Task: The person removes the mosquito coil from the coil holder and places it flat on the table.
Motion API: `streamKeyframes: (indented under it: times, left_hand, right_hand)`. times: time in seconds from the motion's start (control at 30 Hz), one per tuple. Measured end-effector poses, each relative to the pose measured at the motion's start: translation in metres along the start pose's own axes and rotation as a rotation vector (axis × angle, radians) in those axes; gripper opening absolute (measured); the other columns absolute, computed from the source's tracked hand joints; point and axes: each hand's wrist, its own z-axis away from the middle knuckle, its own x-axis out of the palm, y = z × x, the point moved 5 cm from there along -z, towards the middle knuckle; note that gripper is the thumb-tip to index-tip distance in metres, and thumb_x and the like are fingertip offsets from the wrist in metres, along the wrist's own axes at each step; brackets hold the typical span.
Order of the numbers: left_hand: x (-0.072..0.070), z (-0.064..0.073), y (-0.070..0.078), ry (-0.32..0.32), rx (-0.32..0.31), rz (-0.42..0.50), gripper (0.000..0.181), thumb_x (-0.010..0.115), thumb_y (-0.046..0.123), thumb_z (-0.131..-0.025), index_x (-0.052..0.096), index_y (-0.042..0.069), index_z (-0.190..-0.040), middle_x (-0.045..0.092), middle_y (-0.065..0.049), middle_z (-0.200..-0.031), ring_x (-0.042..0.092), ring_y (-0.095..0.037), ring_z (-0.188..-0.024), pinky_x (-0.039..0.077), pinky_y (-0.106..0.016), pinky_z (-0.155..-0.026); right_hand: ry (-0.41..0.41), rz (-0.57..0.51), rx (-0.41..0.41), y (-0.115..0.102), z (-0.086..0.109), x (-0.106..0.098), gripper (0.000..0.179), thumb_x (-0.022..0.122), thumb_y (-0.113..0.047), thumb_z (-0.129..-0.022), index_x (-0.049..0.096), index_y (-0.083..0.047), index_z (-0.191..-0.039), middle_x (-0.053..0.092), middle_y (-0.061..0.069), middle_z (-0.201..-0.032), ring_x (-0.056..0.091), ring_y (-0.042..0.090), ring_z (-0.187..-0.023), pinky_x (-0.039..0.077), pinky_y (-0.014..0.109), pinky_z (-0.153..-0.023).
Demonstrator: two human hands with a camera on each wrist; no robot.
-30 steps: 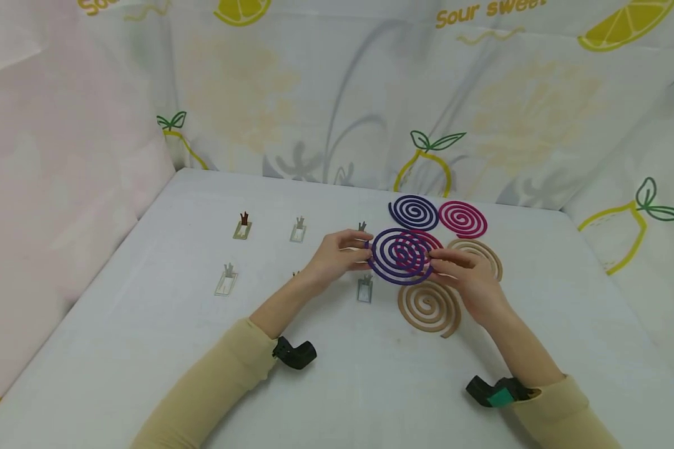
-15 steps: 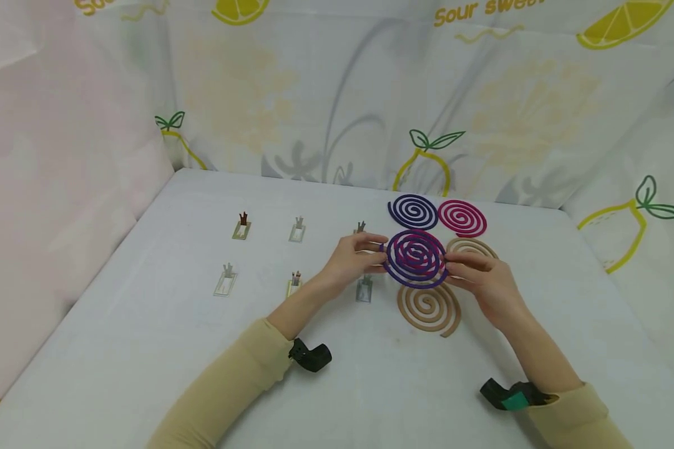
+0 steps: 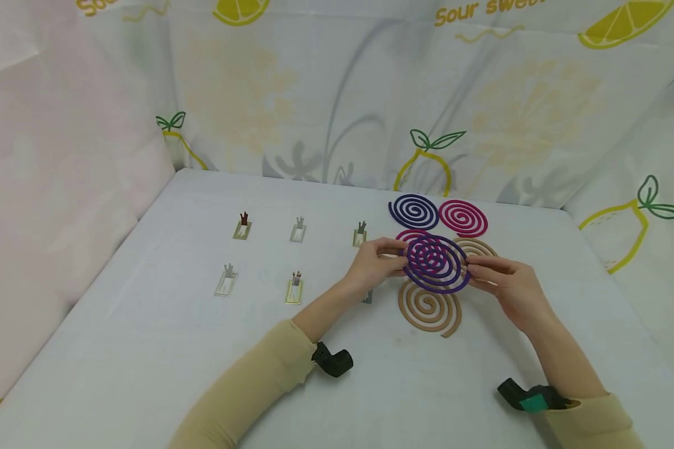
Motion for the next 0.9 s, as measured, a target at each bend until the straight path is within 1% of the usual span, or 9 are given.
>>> streamKeyframes:
  times: [0.1, 0.2, 0.37, 0.47, 0.6, 0.73, 0.8, 0.9]
  left_hand:
    - [0.007, -0.004, -0.003, 0.017, 0.004, 0.002, 0.03, 0.063, -0.005, -0.093, 0.063, -0.007, -0.123, 0.065, -0.016, -0.109, 0.065, -0.008, -0.076, 0.061, -0.026, -0.077]
    - [0.014, -0.009, -0.006, 0.04, 0.018, -0.009, 0.029, 0.064, -0.006, -0.092, 0.065, -0.007, -0.121, 0.063, -0.011, -0.1, 0.064, -0.01, -0.072, 0.062, -0.029, -0.077]
    - [0.023, -0.012, -0.007, 0.065, 0.016, -0.013, 0.029, 0.065, -0.006, -0.09, 0.067, -0.007, -0.12, 0.063, -0.01, -0.094, 0.065, -0.016, -0.074, 0.061, -0.037, -0.082]
    - [0.029, -0.012, -0.007, 0.076, 0.014, -0.017, 0.029, 0.066, -0.007, -0.089, 0.068, -0.006, -0.118, 0.064, -0.008, -0.092, 0.064, -0.013, -0.073, 0.062, -0.035, -0.08]
    - [0.035, -0.014, -0.009, 0.081, 0.027, -0.017, 0.029, 0.067, -0.007, -0.088, 0.068, -0.006, -0.116, 0.067, -0.011, -0.095, 0.063, -0.009, -0.072, 0.062, -0.028, -0.074]
    - [0.043, -0.017, -0.011, 0.083, 0.035, -0.021, 0.029, 0.066, -0.007, -0.088, 0.068, -0.005, -0.116, 0.071, -0.016, -0.102, 0.067, -0.011, -0.076, 0.061, -0.026, -0.073]
    - [0.046, -0.018, -0.013, 0.09, 0.034, -0.044, 0.029, 0.066, -0.007, -0.088, 0.069, -0.004, -0.117, 0.072, -0.016, -0.103, 0.068, -0.011, -0.077, 0.061, -0.024, -0.072]
    - [0.051, -0.019, -0.014, 0.109, 0.017, -0.075, 0.029, 0.067, -0.005, -0.088, 0.07, -0.001, -0.116, 0.073, -0.013, -0.102, 0.068, -0.01, -0.076, 0.06, -0.022, -0.07]
  right_hand:
    - [-0.005, 0.005, -0.002, 0.0, -0.001, -0.009, 0.022, 0.06, 0.002, -0.096, 0.078, -0.007, -0.105, 0.075, -0.002, -0.101, 0.072, 0.01, -0.09, 0.059, 0.025, -0.082]
    - [-0.02, 0.007, -0.007, 0.0, -0.002, -0.016, 0.024, 0.058, 0.003, -0.097, 0.078, -0.007, -0.104, 0.076, -0.001, -0.101, 0.072, 0.01, -0.09, 0.059, 0.025, -0.082]
    - [-0.035, 0.009, -0.018, -0.001, -0.002, -0.026, 0.025, 0.057, 0.005, -0.097, 0.078, -0.006, -0.104, 0.076, 0.0, -0.1, 0.072, 0.009, -0.089, 0.06, 0.025, -0.081]
    - [-0.032, 0.02, -0.015, -0.001, -0.003, -0.032, 0.026, 0.057, 0.007, -0.097, 0.078, -0.006, -0.104, 0.075, -0.001, -0.101, 0.071, 0.009, -0.089, 0.06, 0.024, -0.081]
    - [-0.018, 0.029, 0.0, 0.0, -0.003, -0.042, 0.028, 0.057, 0.008, -0.097, 0.078, -0.009, -0.103, 0.075, -0.002, -0.101, 0.071, 0.008, -0.088, 0.06, 0.024, -0.079]
    - [-0.018, 0.035, 0.01, 0.0, -0.002, -0.051, 0.028, 0.056, 0.008, -0.097, 0.078, -0.009, -0.104, 0.075, -0.002, -0.1, 0.071, 0.008, -0.089, 0.06, 0.023, -0.079]
    - [-0.019, 0.042, 0.014, -0.001, -0.002, -0.055, 0.028, 0.057, 0.007, -0.096, 0.078, -0.009, -0.104, 0.075, -0.002, -0.1, 0.071, 0.008, -0.089, 0.06, 0.024, -0.079]
    - [-0.019, 0.072, 0.026, -0.001, -0.001, -0.061, 0.026, 0.058, 0.006, -0.096, 0.078, -0.009, -0.104, 0.076, -0.003, -0.1, 0.071, 0.008, -0.09, 0.06, 0.023, -0.079]
